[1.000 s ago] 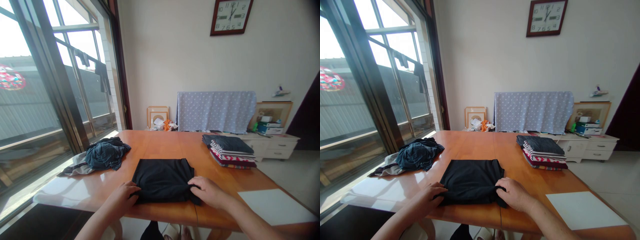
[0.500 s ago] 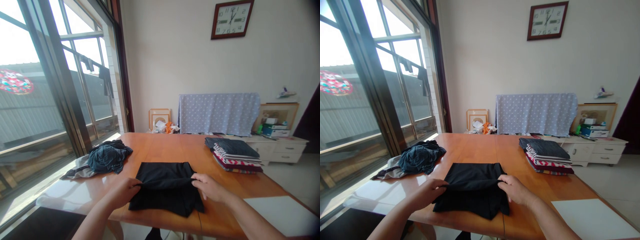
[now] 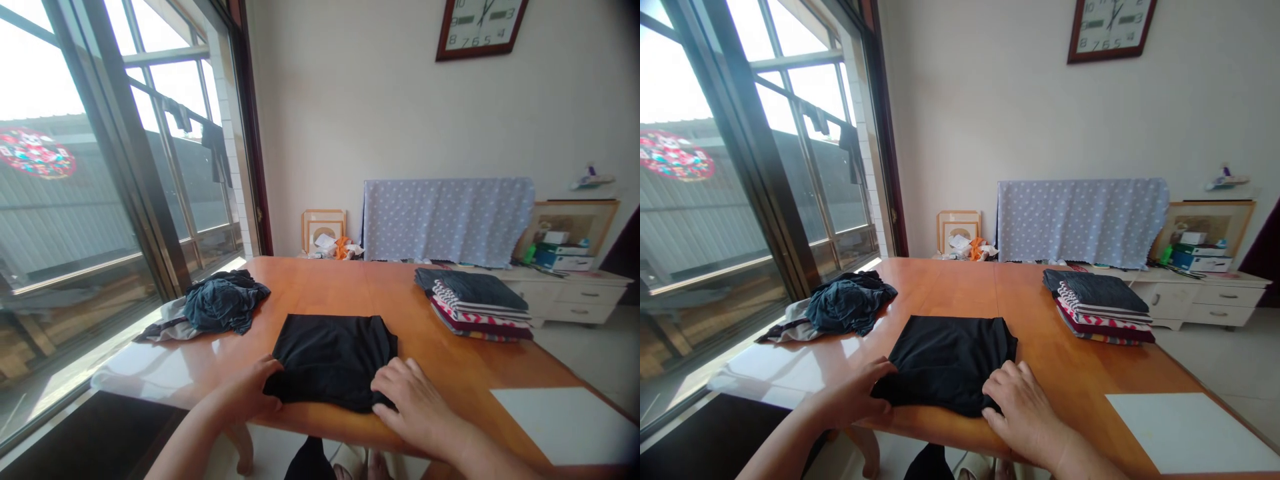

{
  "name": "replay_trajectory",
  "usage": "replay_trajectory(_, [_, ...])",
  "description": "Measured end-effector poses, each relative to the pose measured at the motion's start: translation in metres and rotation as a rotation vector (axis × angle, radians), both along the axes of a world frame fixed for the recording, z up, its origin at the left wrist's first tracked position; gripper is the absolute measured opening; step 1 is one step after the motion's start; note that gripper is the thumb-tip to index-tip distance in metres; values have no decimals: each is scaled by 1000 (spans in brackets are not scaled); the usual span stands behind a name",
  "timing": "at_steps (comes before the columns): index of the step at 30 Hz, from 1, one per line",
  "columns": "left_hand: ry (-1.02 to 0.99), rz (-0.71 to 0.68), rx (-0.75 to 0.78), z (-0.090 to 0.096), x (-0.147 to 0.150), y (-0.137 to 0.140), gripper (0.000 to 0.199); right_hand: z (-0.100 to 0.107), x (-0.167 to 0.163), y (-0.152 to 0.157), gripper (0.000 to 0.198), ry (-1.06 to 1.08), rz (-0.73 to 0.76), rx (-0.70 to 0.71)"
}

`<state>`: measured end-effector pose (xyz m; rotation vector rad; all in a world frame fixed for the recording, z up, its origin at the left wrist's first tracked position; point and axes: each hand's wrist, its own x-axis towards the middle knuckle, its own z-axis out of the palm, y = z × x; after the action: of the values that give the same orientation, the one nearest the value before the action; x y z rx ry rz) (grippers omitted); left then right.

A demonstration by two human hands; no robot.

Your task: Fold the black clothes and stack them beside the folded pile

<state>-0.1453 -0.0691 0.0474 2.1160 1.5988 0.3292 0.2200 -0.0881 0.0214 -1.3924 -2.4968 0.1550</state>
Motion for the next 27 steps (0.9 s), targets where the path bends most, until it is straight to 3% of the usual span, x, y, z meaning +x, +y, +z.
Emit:
replay_trajectory(3, [35, -14, 78, -1, -2, 4, 31, 3, 1, 4, 16, -5, 11, 16])
replay_trajectory(7, [-16, 7, 183, 7, 0, 13, 25, 9, 6, 15, 18, 100, -10, 9])
replay_trajectory(12, [-119, 115, 136, 15, 9, 24, 19, 7, 10, 36, 29, 226, -121, -137])
replay_trajectory(16, [-5, 200, 262, 21, 14, 39, 17, 16, 7, 54, 27, 148, -196, 35])
replay_trajectory(21, [129, 307, 395, 47, 19, 69, 20, 52, 4, 84, 27, 27, -288, 185])
replay_trajectory(27, [-265, 415, 375, 65, 25, 132, 22, 78, 5, 156, 26, 272, -263, 69])
